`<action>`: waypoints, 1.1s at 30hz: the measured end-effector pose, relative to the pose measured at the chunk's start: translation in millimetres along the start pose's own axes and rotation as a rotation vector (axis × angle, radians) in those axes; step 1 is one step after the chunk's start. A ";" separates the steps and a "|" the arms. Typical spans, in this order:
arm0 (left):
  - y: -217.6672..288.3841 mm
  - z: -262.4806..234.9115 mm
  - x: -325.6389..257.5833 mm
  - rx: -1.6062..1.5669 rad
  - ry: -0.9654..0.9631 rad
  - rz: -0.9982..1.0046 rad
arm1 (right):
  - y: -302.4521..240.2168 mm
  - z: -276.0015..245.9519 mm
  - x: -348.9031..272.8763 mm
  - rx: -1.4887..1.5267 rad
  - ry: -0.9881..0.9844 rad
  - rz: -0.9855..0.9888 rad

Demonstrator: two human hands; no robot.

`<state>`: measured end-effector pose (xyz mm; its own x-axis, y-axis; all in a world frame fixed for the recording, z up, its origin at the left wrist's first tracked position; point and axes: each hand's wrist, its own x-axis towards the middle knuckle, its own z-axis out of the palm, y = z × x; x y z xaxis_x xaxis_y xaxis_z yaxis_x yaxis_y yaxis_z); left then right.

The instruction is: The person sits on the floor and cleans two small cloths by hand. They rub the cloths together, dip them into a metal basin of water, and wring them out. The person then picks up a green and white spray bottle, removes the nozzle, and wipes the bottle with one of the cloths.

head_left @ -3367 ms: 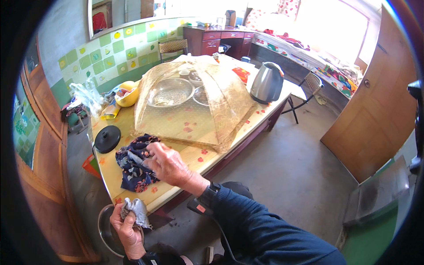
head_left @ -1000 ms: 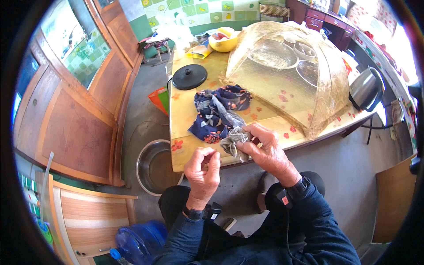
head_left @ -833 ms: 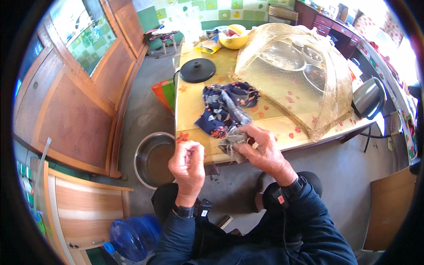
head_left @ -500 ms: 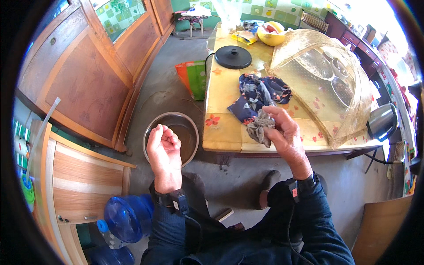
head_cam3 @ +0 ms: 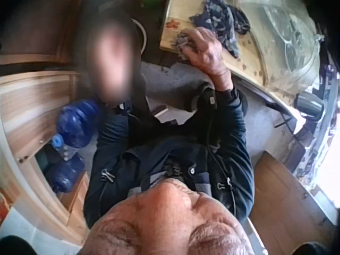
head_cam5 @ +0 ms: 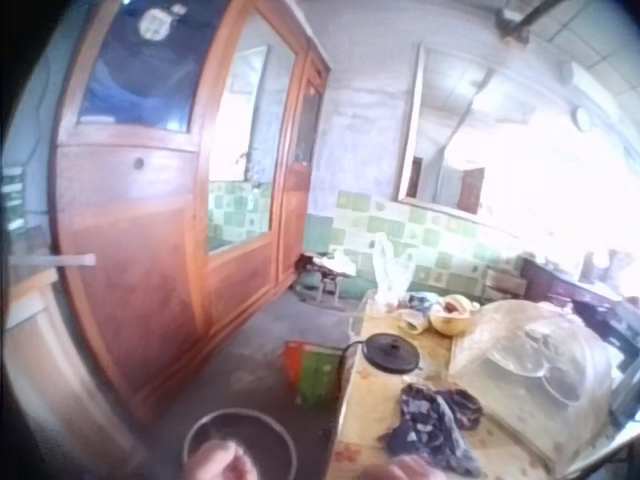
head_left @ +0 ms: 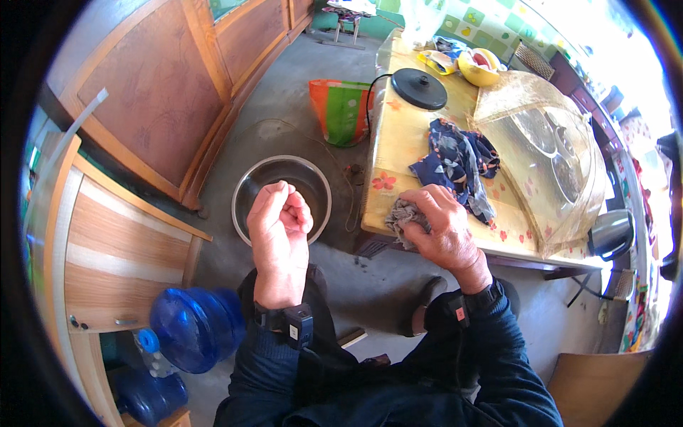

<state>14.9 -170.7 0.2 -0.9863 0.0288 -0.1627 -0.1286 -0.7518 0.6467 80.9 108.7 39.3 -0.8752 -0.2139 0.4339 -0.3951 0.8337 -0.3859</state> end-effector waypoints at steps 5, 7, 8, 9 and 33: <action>3.5 -1.3 -5.5 -0.003 -0.028 -0.037 | -8.7 7.5 11.1 -0.031 -0.042 0.009; 5.1 -0.6 -5.3 -0.025 -0.010 -0.053 | -7.6 10.8 19.7 -0.043 -0.059 -0.024; 6.0 -0.5 -4.6 -0.030 -0.005 -0.058 | -5.6 12.9 24.8 -0.039 -0.067 -0.038; 7.1 -1.0 -3.8 -0.034 0.001 -0.063 | -2.4 15.1 30.8 -0.062 -0.083 -0.047; 53.7 -44.5 -2.9 -0.287 -0.026 -0.014 | -58.2 17.0 24.5 -0.157 -0.298 -0.112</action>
<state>15.5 -240.5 2.2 -0.9874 0.0547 -0.1486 -0.1114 -0.9069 0.4063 77.7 46.3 58.5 -0.8808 -0.4288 0.2007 -0.4661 0.8596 -0.2093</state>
